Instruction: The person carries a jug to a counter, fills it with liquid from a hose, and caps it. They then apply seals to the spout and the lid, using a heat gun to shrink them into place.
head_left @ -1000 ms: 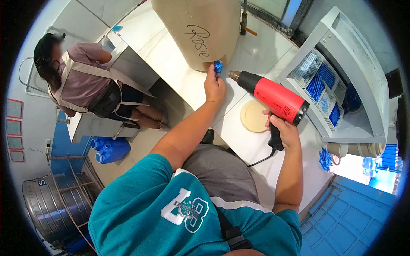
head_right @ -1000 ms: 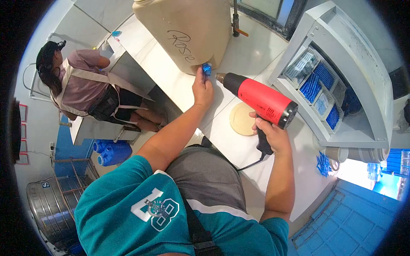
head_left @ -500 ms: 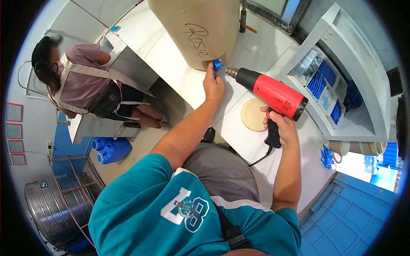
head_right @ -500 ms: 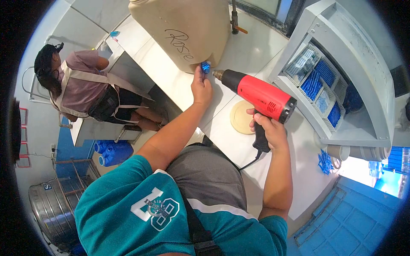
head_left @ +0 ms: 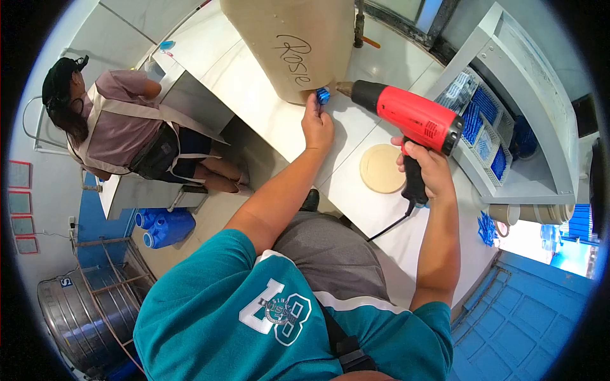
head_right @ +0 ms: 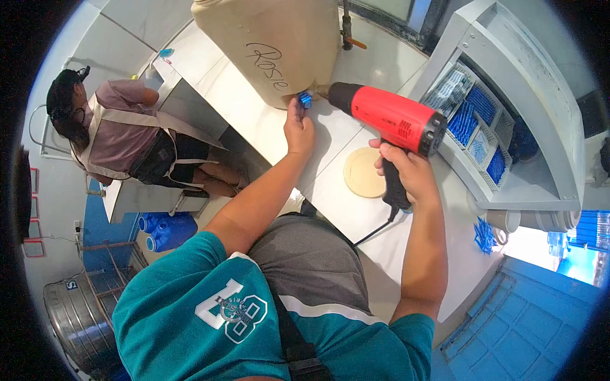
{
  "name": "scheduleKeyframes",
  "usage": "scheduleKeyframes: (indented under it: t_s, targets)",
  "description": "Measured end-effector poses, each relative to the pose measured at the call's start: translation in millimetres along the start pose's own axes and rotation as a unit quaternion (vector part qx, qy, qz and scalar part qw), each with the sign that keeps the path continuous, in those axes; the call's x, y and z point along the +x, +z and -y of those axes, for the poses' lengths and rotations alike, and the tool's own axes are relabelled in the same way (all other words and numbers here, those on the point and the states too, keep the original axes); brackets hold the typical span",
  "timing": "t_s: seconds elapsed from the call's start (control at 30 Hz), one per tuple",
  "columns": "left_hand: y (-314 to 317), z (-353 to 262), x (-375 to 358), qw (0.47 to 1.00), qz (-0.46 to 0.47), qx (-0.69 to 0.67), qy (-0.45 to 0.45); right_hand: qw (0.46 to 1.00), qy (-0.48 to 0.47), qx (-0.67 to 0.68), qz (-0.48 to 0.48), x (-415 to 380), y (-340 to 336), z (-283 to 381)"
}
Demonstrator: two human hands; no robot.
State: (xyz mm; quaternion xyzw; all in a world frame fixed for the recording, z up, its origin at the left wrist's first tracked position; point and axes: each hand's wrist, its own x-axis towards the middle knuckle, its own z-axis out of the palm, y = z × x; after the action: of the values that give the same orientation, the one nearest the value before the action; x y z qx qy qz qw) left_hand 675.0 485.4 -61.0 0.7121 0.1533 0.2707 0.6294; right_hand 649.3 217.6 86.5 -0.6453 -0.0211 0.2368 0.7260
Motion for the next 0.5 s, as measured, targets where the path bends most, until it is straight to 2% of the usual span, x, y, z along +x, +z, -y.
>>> scheduleKeyframes:
  t_s: [0.07,0.2,0.23,0.27,0.37,0.5]
  targets:
    - [2.2,0.5,-0.6,0.999,-0.025,-0.014,0.035,1.0,0.013,-0.012,0.002,-7.3,-12.8,-8.2]
    - [0.1,6.0,1.4,0.999,-0.032,-0.023,0.033,1.0,0.019,-0.012,-0.011,-30.4,-1.4,-17.1]
    - [-3.0,2.8,1.9,1.0,-0.013,-0.015,0.011,1.0,0.006,0.003,-0.029,-33.4,2.9,-20.3]
    - [-4.1,-0.7,3.2,1.0,0.007,-0.007,-0.009,0.999,0.039,0.01,0.014,-30.3,-4.4,-27.2]
    - [-3.6,4.7,6.1,0.999,0.023,-0.035,-0.005,0.999,-0.007,0.042,-0.018,-22.0,10.0,-29.6]
    - [-7.1,21.3,14.1,0.995,0.042,-0.087,0.0,0.998,0.007,0.052,-0.037,-28.0,11.0,-28.5]
